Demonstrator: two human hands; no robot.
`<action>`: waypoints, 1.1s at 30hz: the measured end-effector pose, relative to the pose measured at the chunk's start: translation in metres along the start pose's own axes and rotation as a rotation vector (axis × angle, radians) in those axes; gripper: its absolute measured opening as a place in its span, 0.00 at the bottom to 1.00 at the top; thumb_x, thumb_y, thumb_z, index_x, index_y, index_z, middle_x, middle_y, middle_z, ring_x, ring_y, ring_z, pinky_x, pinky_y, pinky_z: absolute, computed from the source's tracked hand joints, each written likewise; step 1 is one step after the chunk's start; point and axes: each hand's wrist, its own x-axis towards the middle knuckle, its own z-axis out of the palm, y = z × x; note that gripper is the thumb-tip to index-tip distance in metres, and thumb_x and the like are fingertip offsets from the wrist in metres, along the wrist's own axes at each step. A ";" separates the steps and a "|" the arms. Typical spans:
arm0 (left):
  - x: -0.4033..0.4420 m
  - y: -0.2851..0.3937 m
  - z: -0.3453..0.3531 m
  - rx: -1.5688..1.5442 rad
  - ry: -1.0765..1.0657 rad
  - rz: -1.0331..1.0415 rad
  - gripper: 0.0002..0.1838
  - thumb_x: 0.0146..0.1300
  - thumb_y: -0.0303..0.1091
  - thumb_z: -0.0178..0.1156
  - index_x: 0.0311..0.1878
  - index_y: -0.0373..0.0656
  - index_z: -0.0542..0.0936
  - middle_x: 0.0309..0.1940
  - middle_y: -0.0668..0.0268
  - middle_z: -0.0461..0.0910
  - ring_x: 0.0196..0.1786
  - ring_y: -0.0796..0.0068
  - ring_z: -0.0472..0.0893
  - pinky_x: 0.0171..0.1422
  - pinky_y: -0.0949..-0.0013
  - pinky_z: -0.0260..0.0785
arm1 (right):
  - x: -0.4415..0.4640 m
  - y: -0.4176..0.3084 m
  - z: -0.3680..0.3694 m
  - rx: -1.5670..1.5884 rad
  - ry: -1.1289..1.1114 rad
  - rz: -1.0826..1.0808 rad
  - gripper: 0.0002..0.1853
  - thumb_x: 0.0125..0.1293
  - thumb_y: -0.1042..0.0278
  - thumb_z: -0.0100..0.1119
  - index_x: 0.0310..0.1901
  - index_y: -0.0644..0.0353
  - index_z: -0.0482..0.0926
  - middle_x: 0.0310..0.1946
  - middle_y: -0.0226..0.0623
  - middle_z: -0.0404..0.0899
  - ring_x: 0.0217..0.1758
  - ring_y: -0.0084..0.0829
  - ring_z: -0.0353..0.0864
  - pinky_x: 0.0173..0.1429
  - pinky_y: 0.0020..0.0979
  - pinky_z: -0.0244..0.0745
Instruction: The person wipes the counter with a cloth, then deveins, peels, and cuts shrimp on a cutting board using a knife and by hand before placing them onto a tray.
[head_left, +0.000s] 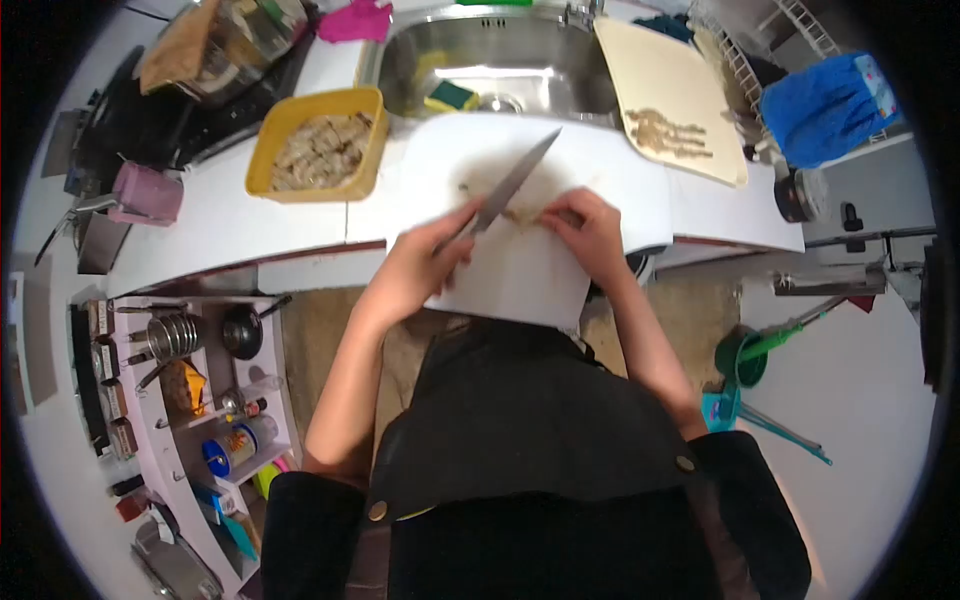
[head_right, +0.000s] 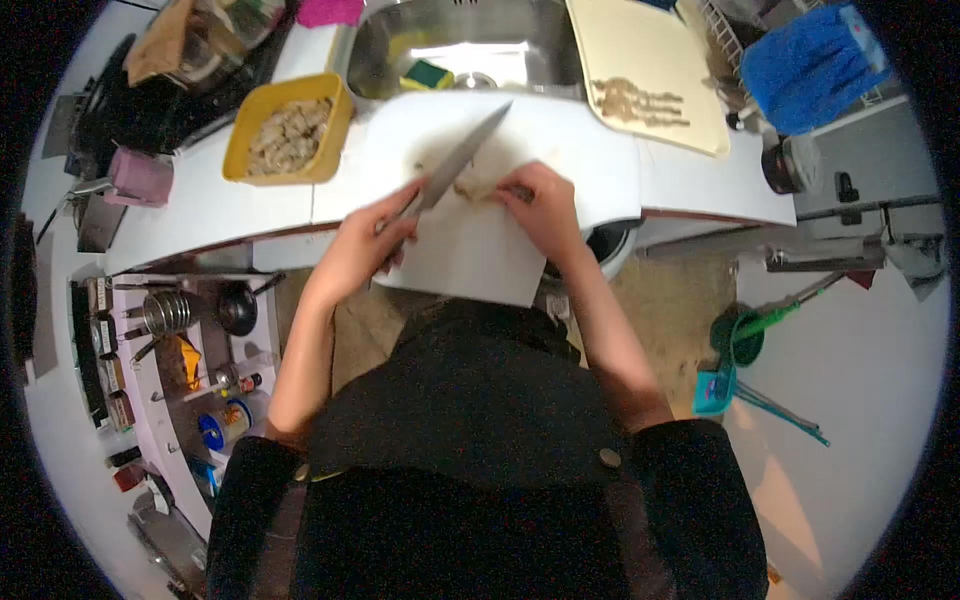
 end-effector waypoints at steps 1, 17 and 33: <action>0.001 0.000 0.013 -0.058 -0.009 -0.017 0.28 0.70 0.31 0.53 0.73 0.58 0.67 0.29 0.71 0.75 0.23 0.85 0.70 0.27 0.77 0.68 | 0.002 -0.005 -0.001 0.086 -0.023 0.143 0.06 0.52 0.77 0.70 0.33 0.63 0.83 0.31 0.39 0.81 0.34 0.34 0.82 0.40 0.31 0.77; 0.024 0.022 0.014 0.150 -0.069 -0.010 0.25 0.72 0.32 0.51 0.71 0.61 0.69 0.26 0.68 0.75 0.23 0.82 0.72 0.27 0.73 0.69 | -0.002 -0.002 -0.002 0.128 -0.005 0.141 0.07 0.54 0.79 0.67 0.35 0.65 0.79 0.33 0.38 0.78 0.33 0.32 0.80 0.38 0.29 0.75; 0.027 0.019 0.009 0.342 -0.147 0.024 0.24 0.74 0.30 0.48 0.70 0.59 0.70 0.23 0.70 0.72 0.22 0.84 0.68 0.27 0.74 0.69 | -0.003 0.007 0.003 0.196 0.005 0.126 0.07 0.53 0.80 0.67 0.34 0.64 0.80 0.33 0.40 0.80 0.34 0.35 0.83 0.40 0.31 0.79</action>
